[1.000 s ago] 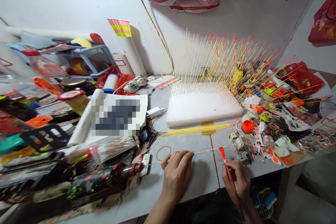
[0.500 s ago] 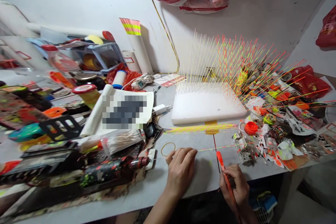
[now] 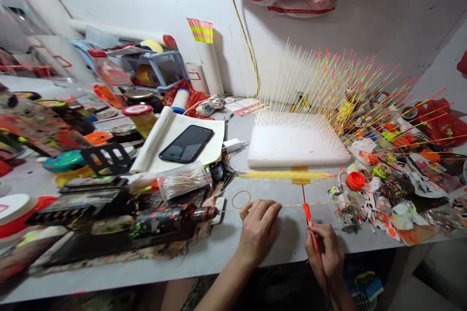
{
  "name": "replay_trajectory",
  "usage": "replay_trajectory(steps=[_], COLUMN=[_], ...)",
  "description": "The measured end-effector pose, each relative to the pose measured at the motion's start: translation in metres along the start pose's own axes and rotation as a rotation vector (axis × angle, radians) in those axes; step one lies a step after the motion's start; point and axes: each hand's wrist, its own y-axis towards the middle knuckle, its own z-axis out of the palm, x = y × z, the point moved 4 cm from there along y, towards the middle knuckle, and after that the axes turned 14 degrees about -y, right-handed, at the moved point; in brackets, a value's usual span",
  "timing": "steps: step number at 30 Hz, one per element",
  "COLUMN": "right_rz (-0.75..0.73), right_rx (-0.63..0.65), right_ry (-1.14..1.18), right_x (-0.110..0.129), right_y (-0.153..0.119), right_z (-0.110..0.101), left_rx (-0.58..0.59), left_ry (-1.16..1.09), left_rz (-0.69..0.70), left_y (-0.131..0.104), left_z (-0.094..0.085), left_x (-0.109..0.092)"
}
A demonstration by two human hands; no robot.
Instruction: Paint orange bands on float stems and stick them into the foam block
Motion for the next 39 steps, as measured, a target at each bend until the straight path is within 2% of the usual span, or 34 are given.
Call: replay_trajectory(steps=[12,17,23,39], right_rz=[0.029,-0.047,-0.014,-0.04], right_rx=[0.01,0.029,0.023,0.035], right_ry=[0.072,0.115,0.084,-0.015], right_x=[-0.001,0.007,0.02,0.023], right_y=[-0.015,-0.015,-0.01,0.0], right_z=[-0.003,-0.004,0.004,0.013], left_rx=[-0.014,0.038,0.039,-0.005], left_ry=[-0.001,0.056,0.131,0.121], left_rz=[0.008,0.028,0.033,0.025], left_y=[0.0,-0.003,-0.008,-0.01], left_z=[-0.004,-0.023,-0.042,-0.041], left_x=[0.002,0.012,0.021,0.02])
